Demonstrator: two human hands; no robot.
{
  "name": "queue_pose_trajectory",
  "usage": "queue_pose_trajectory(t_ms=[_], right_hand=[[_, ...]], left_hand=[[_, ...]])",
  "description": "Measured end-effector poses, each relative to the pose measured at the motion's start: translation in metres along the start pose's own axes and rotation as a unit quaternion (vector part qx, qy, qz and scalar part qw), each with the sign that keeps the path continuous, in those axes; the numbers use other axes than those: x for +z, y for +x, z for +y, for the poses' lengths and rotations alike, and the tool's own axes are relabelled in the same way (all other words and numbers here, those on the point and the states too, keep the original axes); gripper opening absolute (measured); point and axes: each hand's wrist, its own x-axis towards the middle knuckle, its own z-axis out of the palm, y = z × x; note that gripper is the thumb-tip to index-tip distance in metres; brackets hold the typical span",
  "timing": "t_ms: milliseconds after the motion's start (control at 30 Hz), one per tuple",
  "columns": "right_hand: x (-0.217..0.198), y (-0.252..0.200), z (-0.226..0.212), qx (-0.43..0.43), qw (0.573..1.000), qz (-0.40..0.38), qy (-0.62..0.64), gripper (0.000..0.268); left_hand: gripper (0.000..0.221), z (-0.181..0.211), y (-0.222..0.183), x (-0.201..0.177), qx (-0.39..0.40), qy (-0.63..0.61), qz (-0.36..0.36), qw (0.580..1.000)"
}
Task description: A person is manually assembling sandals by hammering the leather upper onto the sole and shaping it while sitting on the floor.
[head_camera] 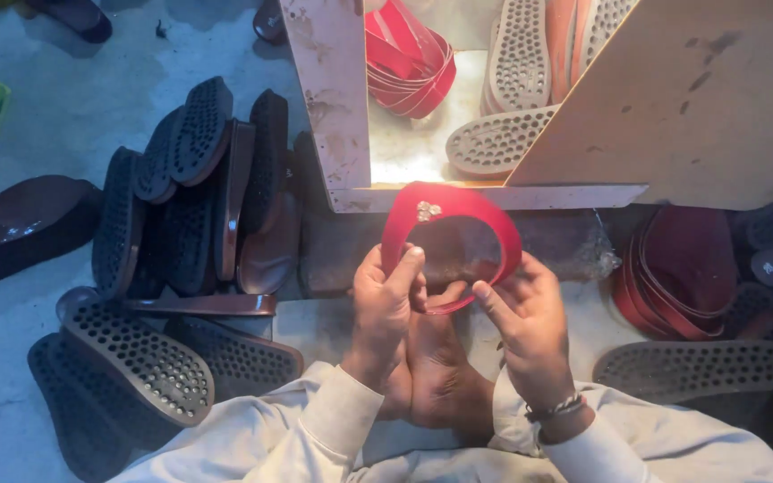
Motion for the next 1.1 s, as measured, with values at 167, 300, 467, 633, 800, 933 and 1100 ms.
queue_pose_trajectory(t_ms=[167,300,467,633,800,933,1100], right_hand=[[-0.020,-0.047,-0.018,-0.345,0.839,-0.081,-0.412,0.068],[-0.029,-0.041,-0.001,-0.334,0.803,-0.090,-0.486,0.044],[-0.054,-0.039,0.022,-0.220,0.886,0.017,-0.408,0.026],[-0.050,-0.049,0.007,-0.138,0.911,0.129,-0.367,0.031],[-0.070,-0.049,0.005,-0.143,0.913,0.162,-0.345,0.024],[-0.090,-0.045,0.003,-0.048,0.902,0.225,-0.366,0.028],[-0.085,-0.039,-0.008,-0.041,0.921,0.241,-0.302,0.026]], left_hand=[[0.023,0.011,-0.033,0.049,0.015,0.130,-0.068,0.989],[0.023,0.038,-0.028,0.080,-0.003,0.323,-0.062,0.944],[0.046,0.049,0.054,0.093,0.254,0.538,-0.064,0.801],[0.055,0.026,0.190,0.127,0.324,0.632,-0.064,0.701],[0.055,0.027,0.244,0.178,0.115,0.635,-0.034,0.763],[0.059,0.023,0.260,0.196,0.051,0.649,-0.007,0.759],[0.047,0.027,0.256,0.202,0.019,0.580,0.019,0.814]])
